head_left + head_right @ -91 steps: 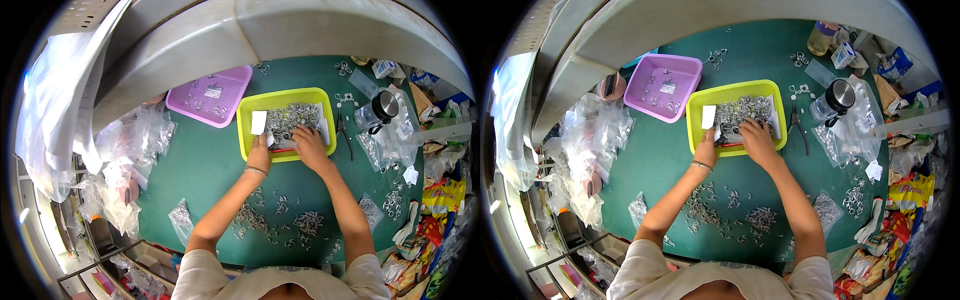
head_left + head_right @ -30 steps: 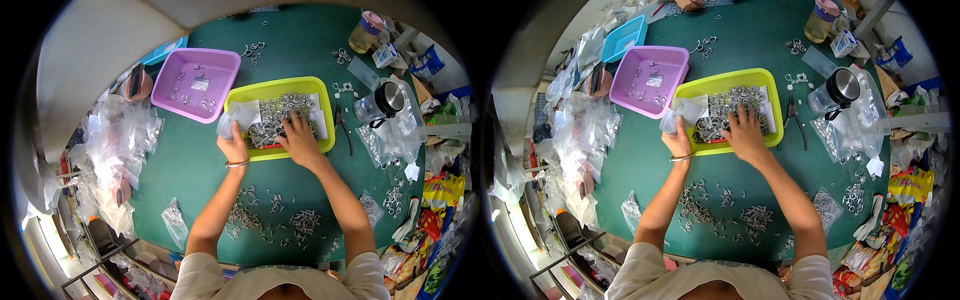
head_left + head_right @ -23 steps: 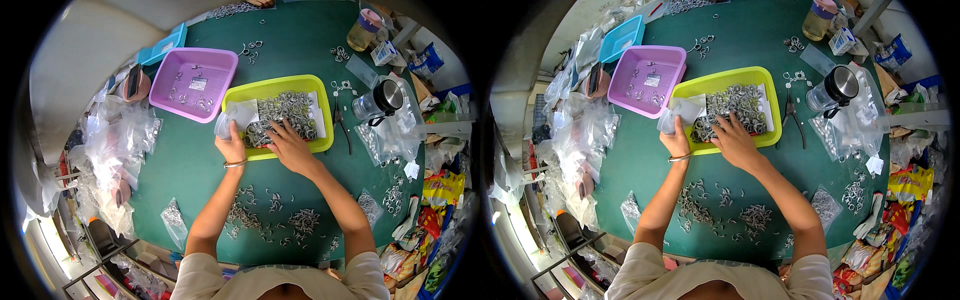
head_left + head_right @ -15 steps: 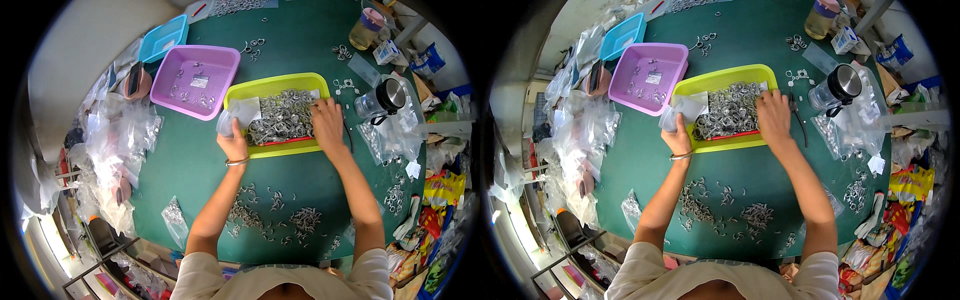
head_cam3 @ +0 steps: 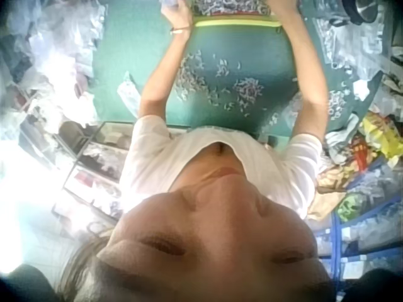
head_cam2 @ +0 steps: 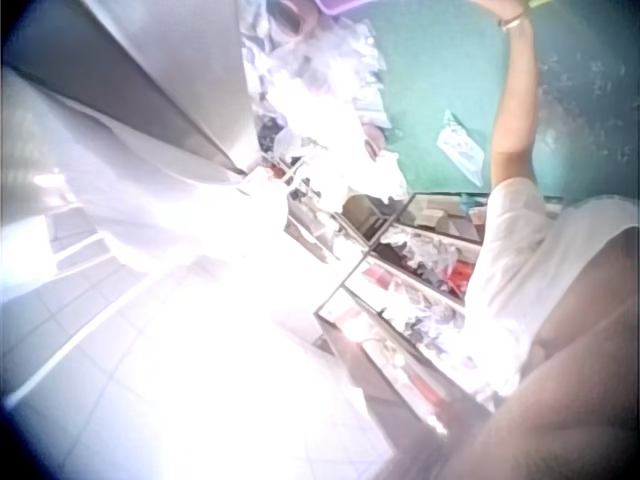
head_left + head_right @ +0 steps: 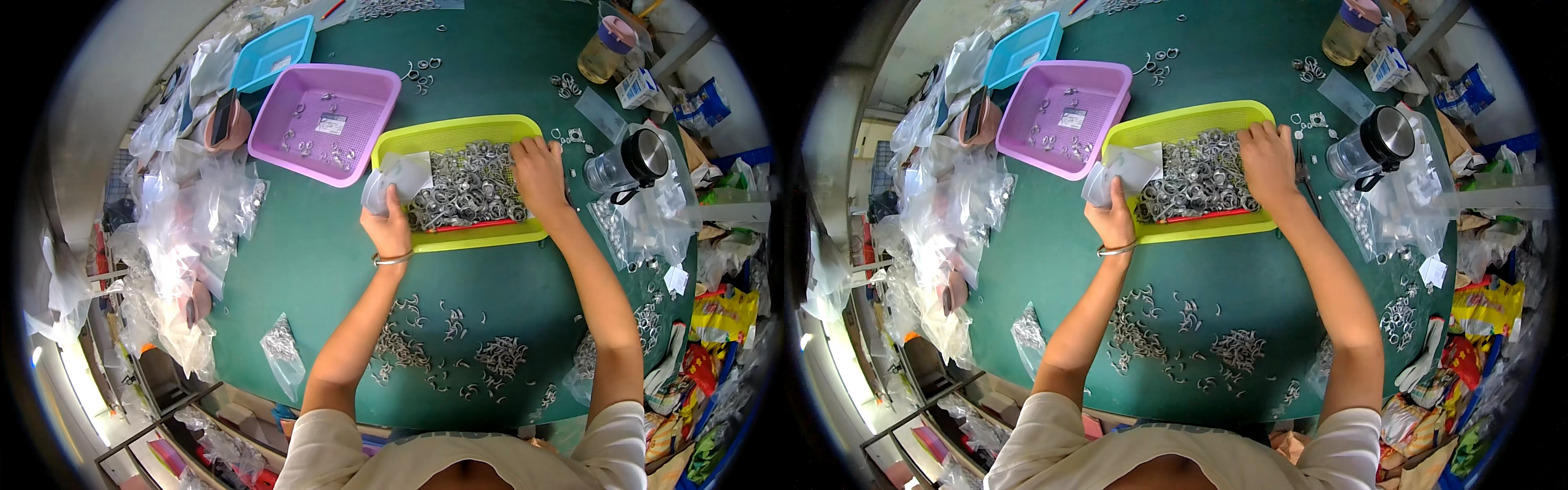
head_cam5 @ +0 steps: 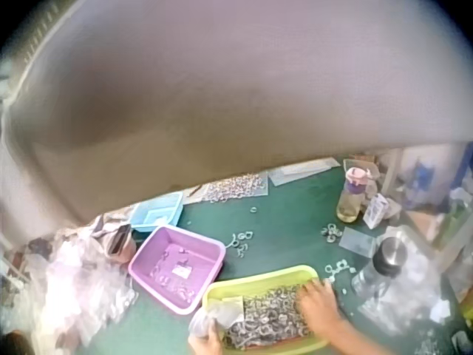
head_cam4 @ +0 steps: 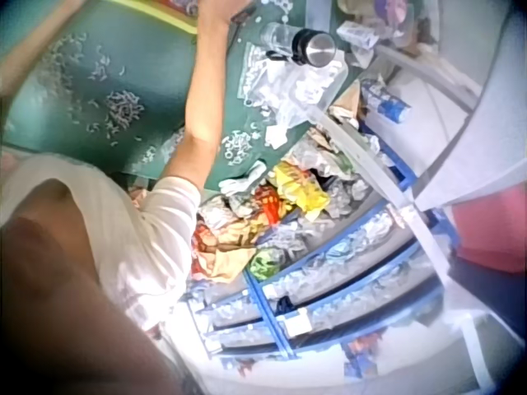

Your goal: The person sorts through a pile of small metal pieces on a green workbench, gathers them by hand, and puts them into a plastic bag. They also move a yellow bin containing metal components and handle paper labels.

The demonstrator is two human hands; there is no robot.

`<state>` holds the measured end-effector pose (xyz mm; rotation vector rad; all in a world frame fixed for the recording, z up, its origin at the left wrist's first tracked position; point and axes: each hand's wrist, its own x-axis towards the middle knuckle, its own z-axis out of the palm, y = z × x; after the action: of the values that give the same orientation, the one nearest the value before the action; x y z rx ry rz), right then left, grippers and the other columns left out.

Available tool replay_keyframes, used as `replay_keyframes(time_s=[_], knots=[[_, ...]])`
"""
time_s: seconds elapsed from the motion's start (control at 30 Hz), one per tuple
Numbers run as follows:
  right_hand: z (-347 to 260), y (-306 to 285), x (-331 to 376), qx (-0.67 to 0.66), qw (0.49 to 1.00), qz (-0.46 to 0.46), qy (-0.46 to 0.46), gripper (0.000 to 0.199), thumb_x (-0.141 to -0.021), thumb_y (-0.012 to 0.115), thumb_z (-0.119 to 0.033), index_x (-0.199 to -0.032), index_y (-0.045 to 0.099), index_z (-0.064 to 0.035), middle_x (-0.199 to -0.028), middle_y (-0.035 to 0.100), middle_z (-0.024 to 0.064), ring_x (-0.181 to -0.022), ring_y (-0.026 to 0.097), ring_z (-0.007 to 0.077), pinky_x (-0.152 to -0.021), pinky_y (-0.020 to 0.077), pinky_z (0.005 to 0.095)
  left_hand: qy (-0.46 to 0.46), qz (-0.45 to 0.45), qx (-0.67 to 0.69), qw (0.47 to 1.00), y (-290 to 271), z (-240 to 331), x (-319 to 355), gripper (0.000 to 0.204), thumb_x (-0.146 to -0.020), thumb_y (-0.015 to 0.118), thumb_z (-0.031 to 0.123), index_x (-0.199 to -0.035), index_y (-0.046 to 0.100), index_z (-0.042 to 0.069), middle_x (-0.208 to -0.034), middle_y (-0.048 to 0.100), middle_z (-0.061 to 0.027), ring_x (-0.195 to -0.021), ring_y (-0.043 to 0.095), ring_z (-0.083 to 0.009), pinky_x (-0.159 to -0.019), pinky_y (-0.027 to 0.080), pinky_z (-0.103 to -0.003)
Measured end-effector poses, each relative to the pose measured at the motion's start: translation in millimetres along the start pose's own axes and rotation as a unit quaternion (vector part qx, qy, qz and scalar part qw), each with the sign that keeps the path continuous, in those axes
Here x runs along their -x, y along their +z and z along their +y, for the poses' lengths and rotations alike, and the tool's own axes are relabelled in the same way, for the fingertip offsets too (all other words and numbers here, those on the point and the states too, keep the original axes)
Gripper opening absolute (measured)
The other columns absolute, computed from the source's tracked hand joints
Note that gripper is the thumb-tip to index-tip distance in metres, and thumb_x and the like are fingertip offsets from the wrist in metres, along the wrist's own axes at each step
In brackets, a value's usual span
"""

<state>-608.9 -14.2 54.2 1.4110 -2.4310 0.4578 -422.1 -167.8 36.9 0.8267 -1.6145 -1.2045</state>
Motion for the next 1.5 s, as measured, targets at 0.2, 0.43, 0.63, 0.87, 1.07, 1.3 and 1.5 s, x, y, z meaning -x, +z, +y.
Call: replay_keyframes(time_s=[0.2, 0.43, 0.63, 0.87, 1.07, 1.3, 1.5], knots=[[-6, 25, 0, -0.010, 0.996, -0.073, -0.059, 0.003, -0.071, 0.064, -0.006, -0.073, 0.065, -0.0057, -0.086, 0.060, 0.0068, -0.093, 0.053, 0.0235, -0.082, 0.0368, 0.0365, -0.003, -0.011, 0.000, 1.000, 1, 1, 0, 0.022, -0.089, 0.063, 0.010, -0.102, 0.062, -0.008, -0.092, 0.067, -0.0082, -0.081, 0.059, -0.0114, -0.072, 0.048, -0.027], [4, -2, -14, -0.408, 0.881, -0.099, 0.217, 0.011, -0.077, 0.065, -0.003, -0.088, 0.068, 0.0004, -0.077, 0.067, 0.0128, -0.069, 0.063, 0.0200, -0.061, 0.0456, 0.0313, 0.009, -0.007, -0.002, 1.000, 0, 3, 0, 0.021, -0.089, 0.062, 0.009, -0.101, 0.062, -0.008, -0.090, 0.067, -0.0078, -0.079, 0.058, -0.0107, -0.071, 0.048, -0.026], [15, -19, -13, -0.547, 0.763, -0.179, 0.295, 0.014, -0.088, 0.063, -0.010, -0.091, 0.067, 0.0020, -0.075, 0.065, 0.0028, -0.065, 0.059, 0.0089, -0.059, 0.0436, 0.0230, 0.002, -0.002, 0.004, 1.000, 1, 2, 1, 0.019, -0.089, 0.063, 0.009, -0.099, 0.062, -0.008, -0.089, 0.066, -0.0074, -0.077, 0.058, -0.0100, -0.069, 0.048, -0.026], [18, -18, -8, -0.567, 0.748, -0.172, 0.299, 0.014, -0.089, 0.062, -0.011, -0.093, 0.067, 0.0016, -0.075, 0.065, 0.0027, -0.064, 0.059, 0.0091, -0.059, 0.0434, 0.0229, -0.003, -0.009, 0.013, 1.000, 1, 2, 1, 0.019, -0.090, 0.062, 0.010, -0.099, 0.062, -0.007, -0.087, 0.066, -0.0063, -0.077, 0.058, -0.0095, -0.069, 0.048, -0.026], [14, -20, -8, -0.566, 0.750, -0.165, 0.300, 0.012, -0.088, 0.061, -0.009, -0.092, 0.065, 0.0020, -0.072, 0.065, 0.0033, -0.062, 0.059, 0.0099, -0.058, 0.0441, 0.0237, -0.007, -0.012, -0.003, 1.000, 0, 3, 1, 0.019, -0.090, 0.062, 0.010, -0.098, 0.062, -0.008, -0.086, 0.066, -0.0065, -0.076, 0.057, -0.0095, -0.069, 0.047, -0.026], [-19, 2, 2, -0.146, 0.974, -0.133, 0.111, 0.028, -0.080, 0.067, -0.010, -0.107, 0.061, -0.0033, -0.111, 0.060, 0.0082, -0.097, 0.058, 0.0257, -0.082, 0.0463, 0.0381, -0.013, 0.052, 0.039, 0.998, 1, 6, 3, 0.019, -0.091, 0.061, 0.010, -0.097, 0.063, -0.007, -0.087, 0.066, -0.0076, -0.077, 0.059, -0.0107, -0.069, 0.048, -0.027], [-45, 7, 14, -0.226, 0.944, -0.214, -0.105, 0.048, -0.076, 0.070, -0.015, -0.122, 0.055, -0.0115, -0.131, 0.047, 0.0070, -0.121, 0.043, 0.0267, -0.097, 0.0348, 0.0448, -0.010, 0.069, 0.044, 0.997, 0, 6, 5, 0.020, -0.093, 0.057, 0.009, -0.102, 0.061, -0.008, -0.092, 0.066, -0.0087, -0.080, 0.059, -0.0119, -0.073, 0.047, -0.027]])
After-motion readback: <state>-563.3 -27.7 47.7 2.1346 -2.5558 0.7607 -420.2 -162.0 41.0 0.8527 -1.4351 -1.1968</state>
